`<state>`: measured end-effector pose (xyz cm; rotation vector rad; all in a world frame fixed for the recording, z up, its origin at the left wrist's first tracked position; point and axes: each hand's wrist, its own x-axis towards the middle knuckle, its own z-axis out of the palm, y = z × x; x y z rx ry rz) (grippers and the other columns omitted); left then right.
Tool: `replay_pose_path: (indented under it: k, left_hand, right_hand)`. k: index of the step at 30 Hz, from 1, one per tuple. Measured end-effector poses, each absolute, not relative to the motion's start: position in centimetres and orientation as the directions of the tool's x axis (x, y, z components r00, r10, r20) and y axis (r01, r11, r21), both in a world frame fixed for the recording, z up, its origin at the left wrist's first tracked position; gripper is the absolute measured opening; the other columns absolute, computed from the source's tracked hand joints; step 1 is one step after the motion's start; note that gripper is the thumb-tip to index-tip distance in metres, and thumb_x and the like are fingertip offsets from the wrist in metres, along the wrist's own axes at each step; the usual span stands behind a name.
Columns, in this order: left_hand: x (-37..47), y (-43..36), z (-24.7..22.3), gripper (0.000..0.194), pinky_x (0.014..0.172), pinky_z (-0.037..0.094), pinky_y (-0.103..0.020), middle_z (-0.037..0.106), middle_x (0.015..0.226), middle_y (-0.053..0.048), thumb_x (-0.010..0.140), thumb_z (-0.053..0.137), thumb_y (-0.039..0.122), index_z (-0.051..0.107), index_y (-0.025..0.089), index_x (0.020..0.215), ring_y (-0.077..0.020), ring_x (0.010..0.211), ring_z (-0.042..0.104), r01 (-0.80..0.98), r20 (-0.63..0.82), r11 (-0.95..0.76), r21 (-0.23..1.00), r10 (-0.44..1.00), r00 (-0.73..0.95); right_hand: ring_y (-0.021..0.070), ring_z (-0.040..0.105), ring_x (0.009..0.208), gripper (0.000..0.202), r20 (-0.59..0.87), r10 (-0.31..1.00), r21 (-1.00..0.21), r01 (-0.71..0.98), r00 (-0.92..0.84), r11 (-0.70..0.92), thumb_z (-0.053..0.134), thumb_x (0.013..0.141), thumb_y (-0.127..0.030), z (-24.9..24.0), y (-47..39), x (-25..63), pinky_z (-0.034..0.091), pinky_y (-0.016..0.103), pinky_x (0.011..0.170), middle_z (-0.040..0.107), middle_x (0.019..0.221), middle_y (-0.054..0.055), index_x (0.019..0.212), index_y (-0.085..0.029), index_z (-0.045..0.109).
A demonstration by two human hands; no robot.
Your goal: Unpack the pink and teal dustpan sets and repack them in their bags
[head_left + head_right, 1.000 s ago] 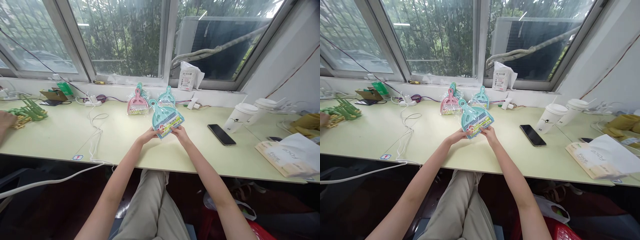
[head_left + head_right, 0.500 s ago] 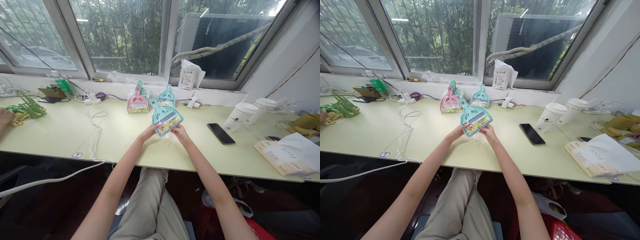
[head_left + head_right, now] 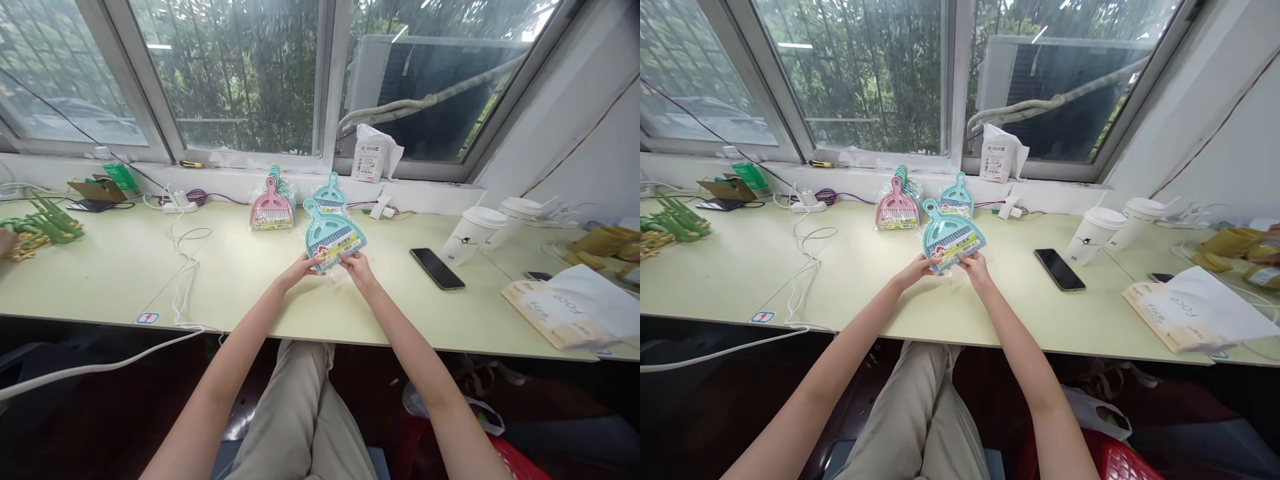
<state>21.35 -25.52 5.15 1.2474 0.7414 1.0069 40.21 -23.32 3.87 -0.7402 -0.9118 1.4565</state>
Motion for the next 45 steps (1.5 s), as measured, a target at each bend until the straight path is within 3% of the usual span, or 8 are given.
replay_pose_path:
  k: [12,18,21,23,25,29,34,45]
  left_hand:
    - [21.2,-25.2,4.6,0.047,0.073,0.058,-0.038,0.066,0.108,-0.009,0.072,0.068,0.025,0.050,0.018,0.114,-0.0202,0.074,0.069,-0.223,0.011,0.062,0.973,0.949,0.314]
    - [20.3,-24.2,4.5,0.042,0.060,0.060,-0.034,0.067,0.102,-0.009,0.066,0.063,0.015,0.052,0.015,0.107,-0.0177,0.070,0.066,-0.328,-0.033,0.074,0.942,0.991,0.131]
    - [19.4,-23.4,4.4,0.042,0.062,0.060,-0.034,0.068,0.104,-0.009,0.065,0.060,0.012,0.053,0.014,0.107,-0.0186,0.075,0.067,-0.402,-0.085,0.077,0.913,0.996,-0.001]
    - [18.8,-23.1,4.3,0.041,0.065,0.061,-0.033,0.068,0.103,-0.010,0.066,0.059,0.010,0.055,0.013,0.106,-0.0193,0.078,0.067,-0.430,-0.135,0.121,0.895,0.991,-0.002]
    - [18.6,-23.1,4.2,0.038,0.064,0.060,-0.032,0.069,0.100,-0.011,0.067,0.058,0.011,0.057,0.011,0.106,-0.0196,0.078,0.067,-0.428,-0.159,0.168,0.888,0.986,0.058]
    - [18.7,-23.4,4.2,0.036,0.049,0.055,-0.024,0.071,0.090,-0.012,0.073,0.057,0.015,0.057,0.008,0.108,-0.0163,0.060,0.066,-0.325,-0.188,0.257,0.910,0.955,0.228]
    - [18.4,-23.8,4.4,0.038,0.041,0.047,-0.018,0.071,0.093,-0.015,0.076,0.058,0.017,0.055,0.006,0.112,-0.0131,0.053,0.064,-0.162,-0.243,0.325,0.932,0.889,0.388]
    - [18.5,-24.7,4.9,0.045,0.040,0.041,-0.018,0.072,0.097,-0.017,0.080,0.062,0.029,0.045,0.012,0.118,-0.0127,0.052,0.064,0.017,-0.162,0.184,0.983,0.813,0.559]
  right_hand:
    - [0.0179,0.070,0.092,0.028,0.033,0.978,-0.881,-0.467,-0.207,-0.069,0.081,0.063,-0.023,3.4,-22.6,40.3,0.057,0.030,0.090,0.074,0.098,0.003,0.088,-0.018,0.068]
    - [0.0212,0.070,0.092,0.022,-0.035,0.969,-0.986,-0.149,-0.243,-0.073,0.066,0.079,-0.026,3.6,-22.1,42.0,0.056,0.038,0.090,0.073,0.097,0.011,0.097,-0.014,0.067]
    - [0.0236,0.061,0.112,0.035,0.241,0.970,-0.932,0.279,0.007,0.230,0.056,0.081,-0.017,3.6,-22.1,42.5,0.051,0.046,0.096,0.065,0.120,0.007,0.115,-0.023,0.062]
    - [0.0250,0.044,0.131,0.049,0.515,0.857,-0.710,0.558,-0.005,0.430,0.057,0.078,-0.011,3.6,-22.2,42.6,0.042,0.049,0.106,0.051,0.139,0.002,0.123,-0.031,0.058]
    - [0.0256,0.033,0.137,0.048,0.655,0.749,-0.515,0.667,-0.099,0.538,0.061,0.077,-0.011,3.5,-22.2,42.5,0.034,0.049,0.111,0.047,0.143,0.000,0.119,-0.033,0.062]
    - [0.0239,0.055,0.114,0.013,0.697,0.704,-0.505,0.606,-0.133,0.615,0.062,0.083,-0.023,3.4,-21.6,42.8,0.041,0.044,0.101,0.068,0.114,0.001,0.087,-0.029,0.072]
    - [0.0224,0.061,0.097,0.012,0.655,0.748,-0.604,0.520,-0.107,0.604,0.062,0.083,-0.028,3.2,-20.9,43.3,0.042,0.042,0.095,0.071,0.099,0.001,0.076,-0.027,0.072]
    - [0.0244,0.049,0.114,0.013,0.622,0.782,-0.686,0.502,0.028,0.527,0.061,0.080,-0.028,2.4,-20.7,43.0,0.042,0.042,0.099,0.050,0.123,0.007,0.088,-0.025,0.071]
